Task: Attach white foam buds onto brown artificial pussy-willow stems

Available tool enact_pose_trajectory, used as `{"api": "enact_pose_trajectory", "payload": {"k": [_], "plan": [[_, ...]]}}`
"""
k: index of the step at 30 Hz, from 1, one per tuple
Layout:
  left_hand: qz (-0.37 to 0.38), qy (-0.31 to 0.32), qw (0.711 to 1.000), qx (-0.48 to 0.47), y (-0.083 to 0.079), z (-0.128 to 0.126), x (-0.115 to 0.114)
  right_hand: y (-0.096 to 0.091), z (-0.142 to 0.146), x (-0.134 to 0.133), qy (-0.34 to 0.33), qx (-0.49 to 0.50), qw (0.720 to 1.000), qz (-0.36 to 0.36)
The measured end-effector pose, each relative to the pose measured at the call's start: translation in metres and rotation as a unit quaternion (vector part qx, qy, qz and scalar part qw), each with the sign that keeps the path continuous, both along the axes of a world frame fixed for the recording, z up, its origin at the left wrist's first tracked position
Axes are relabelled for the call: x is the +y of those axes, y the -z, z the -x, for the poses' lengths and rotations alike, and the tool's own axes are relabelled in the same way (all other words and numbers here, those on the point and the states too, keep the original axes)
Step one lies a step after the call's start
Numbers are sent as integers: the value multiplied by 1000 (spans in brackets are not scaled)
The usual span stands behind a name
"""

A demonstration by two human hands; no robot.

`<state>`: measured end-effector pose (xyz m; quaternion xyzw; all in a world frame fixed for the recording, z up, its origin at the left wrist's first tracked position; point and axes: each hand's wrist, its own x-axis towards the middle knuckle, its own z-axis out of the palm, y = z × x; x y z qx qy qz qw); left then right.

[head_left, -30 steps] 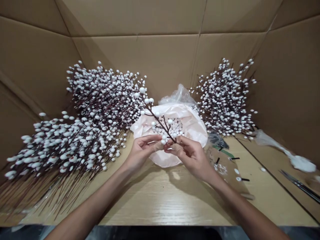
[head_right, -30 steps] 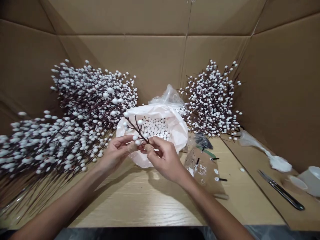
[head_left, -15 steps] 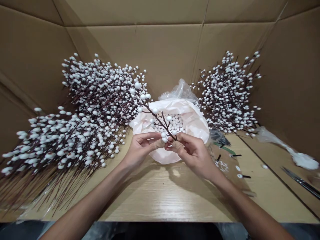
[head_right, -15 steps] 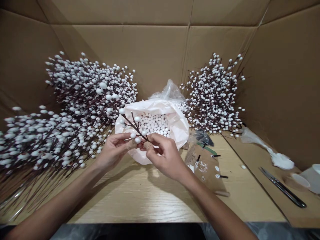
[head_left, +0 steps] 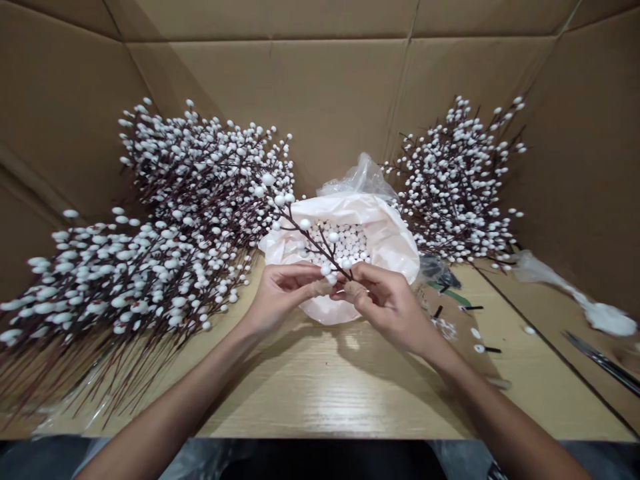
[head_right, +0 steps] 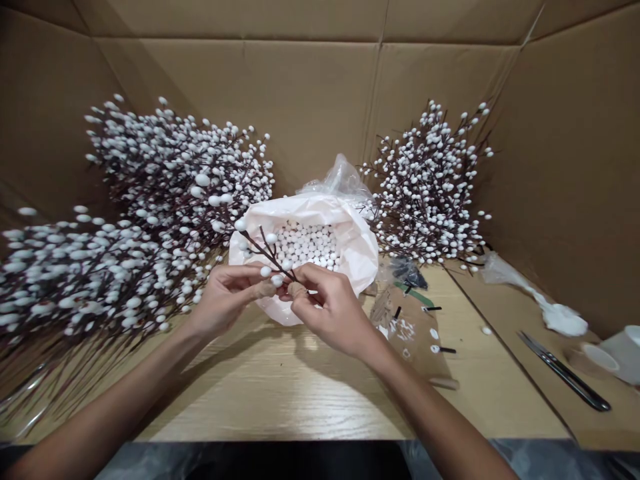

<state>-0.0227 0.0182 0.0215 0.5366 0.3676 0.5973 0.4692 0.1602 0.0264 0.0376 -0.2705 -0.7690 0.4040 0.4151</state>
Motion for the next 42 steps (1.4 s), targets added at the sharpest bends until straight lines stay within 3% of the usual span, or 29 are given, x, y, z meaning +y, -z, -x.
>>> {"api": "enact_pose_trajectory", "payload": {"k": [13, 31, 42], "plan": [[-18, -1, 999, 43, -5, -2, -2, 4, 0, 1, -37, 38, 997, 63], [-26, -29, 997, 71, -10, -5, -6, 1, -1, 1, -15, -20, 999, -22], [-32, -38, 995, 91, -13, -7, -7, 3, 1, 4, -14, -15, 999, -27]]}}
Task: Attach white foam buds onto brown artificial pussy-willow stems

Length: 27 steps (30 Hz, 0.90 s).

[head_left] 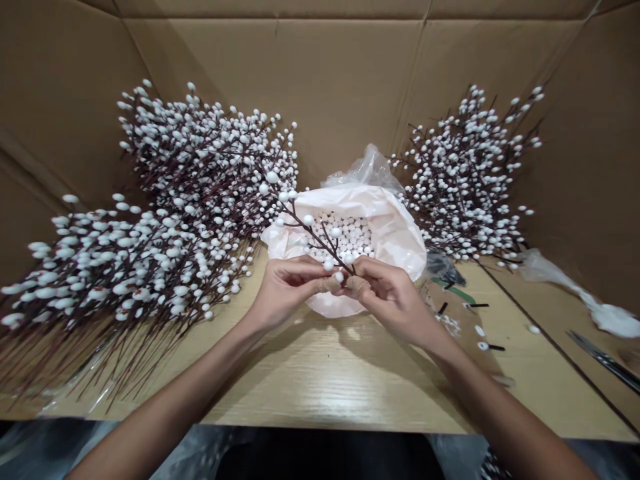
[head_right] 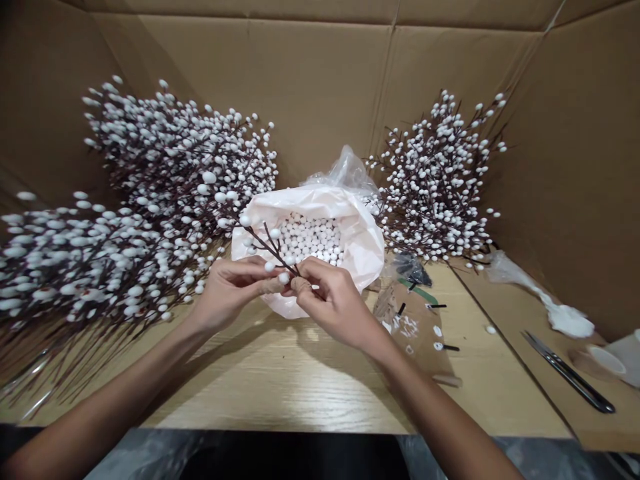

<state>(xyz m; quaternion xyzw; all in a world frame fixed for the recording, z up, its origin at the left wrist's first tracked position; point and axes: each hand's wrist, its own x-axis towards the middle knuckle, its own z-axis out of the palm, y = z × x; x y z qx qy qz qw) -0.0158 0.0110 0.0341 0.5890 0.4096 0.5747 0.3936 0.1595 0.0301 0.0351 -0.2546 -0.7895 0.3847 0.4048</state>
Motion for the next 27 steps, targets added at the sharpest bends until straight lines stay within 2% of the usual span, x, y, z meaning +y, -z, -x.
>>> {"api": "enact_pose_trajectory", "payload": {"k": [10, 17, 21, 27], "plan": [[3, -8, 1000, -3, -2, -3, -2, -2, 0, -1, 14, -12, 1000, -14], [2, 9, 1000, -24, 0, -3, -1, 0, 1, 0, 14, -8, 1000, -10], [25, 25, 999, -34, -3, -2, -2, -2, 0, 0, -3, 10, 999, 37], [85, 39, 992, -84, -3, 6, 1, -2, 4, 1, -40, 86, 981, 172]]}}
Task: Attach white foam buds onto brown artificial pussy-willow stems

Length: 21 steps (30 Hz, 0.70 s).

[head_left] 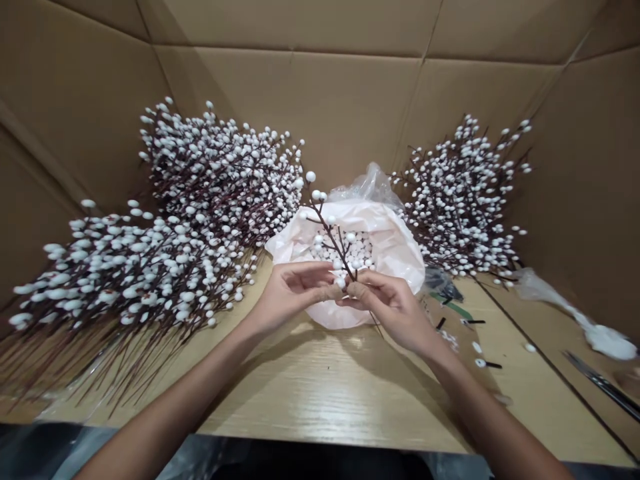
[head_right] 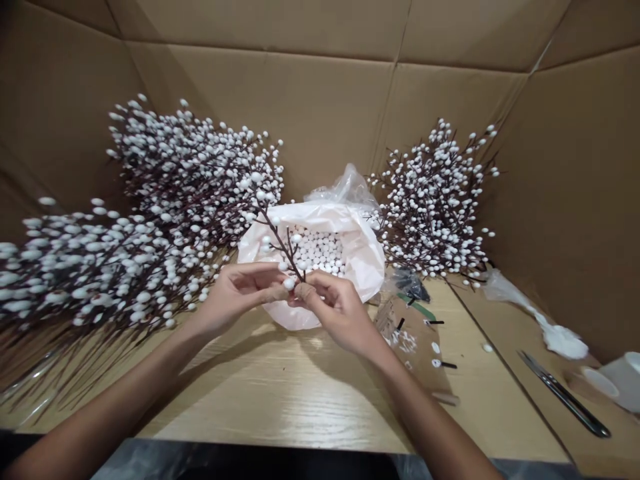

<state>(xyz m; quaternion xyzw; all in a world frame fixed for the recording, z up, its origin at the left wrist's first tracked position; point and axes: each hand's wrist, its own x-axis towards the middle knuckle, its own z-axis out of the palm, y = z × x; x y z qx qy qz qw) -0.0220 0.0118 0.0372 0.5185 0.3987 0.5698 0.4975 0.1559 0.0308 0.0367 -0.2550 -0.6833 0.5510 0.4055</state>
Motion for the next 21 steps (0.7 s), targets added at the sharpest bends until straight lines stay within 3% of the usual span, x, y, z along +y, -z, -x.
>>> {"api": "enact_pose_trajectory", "payload": {"k": [6, 14, 21], "plan": [[24, 81, 996, -16, -8, 14, 3, 2, 3, 1, -4, 19, 999, 37], [10, 6, 989, -149, -11, 11, -1, 16, 17, -12, 31, -37, 998, -28], [40, -26, 984, -172, -13, 4, -5, 24, 30, -22, 51, -46, 994, -86]]}}
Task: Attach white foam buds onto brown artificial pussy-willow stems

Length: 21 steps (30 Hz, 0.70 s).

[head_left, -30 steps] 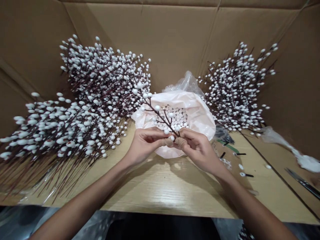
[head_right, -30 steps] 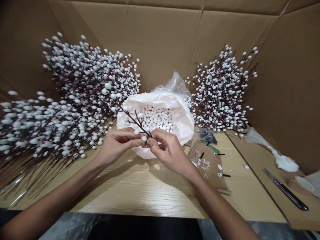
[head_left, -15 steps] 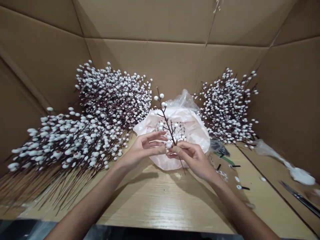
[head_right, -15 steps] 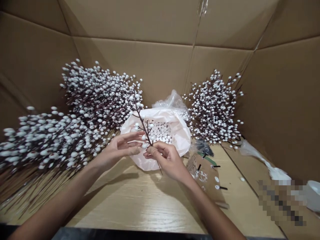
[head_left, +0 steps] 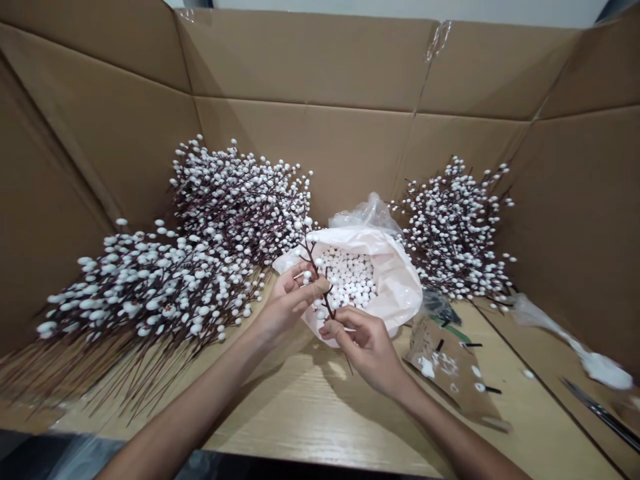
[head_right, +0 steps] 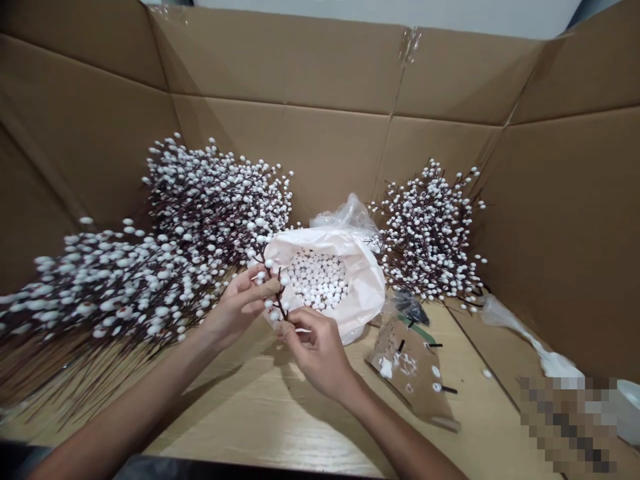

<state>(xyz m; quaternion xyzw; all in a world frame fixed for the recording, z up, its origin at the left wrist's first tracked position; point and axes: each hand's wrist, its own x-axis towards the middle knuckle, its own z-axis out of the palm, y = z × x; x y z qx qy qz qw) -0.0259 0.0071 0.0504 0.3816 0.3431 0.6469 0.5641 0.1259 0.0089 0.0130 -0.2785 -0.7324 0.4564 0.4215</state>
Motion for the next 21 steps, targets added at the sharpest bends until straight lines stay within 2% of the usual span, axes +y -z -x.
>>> {"api": "enact_pose_trajectory", "payload": {"k": [7, 13, 15, 19, 20, 21], "plan": [[33, 3, 997, -63, -6, -1, -3, 2, 10, -3, 14, -2, 998, -64], [40, 7, 999, -15, -6, 5, -2, 3, 18, -4, 20, -27, 995, -94], [47, 2, 999, -3, -6, 7, -2, -2, 15, -3, 16, -43, 994, -99], [62, -7, 998, 3, -6, 10, 1, -24, -6, 8, -76, -108, 990, -56], [67, -6, 998, 1, -7, 11, 2, -30, -14, 14, -81, -123, 988, -39], [72, -3, 997, -4, -7, 11, 3, -36, -21, 21, -48, -121, 991, -28]]}}
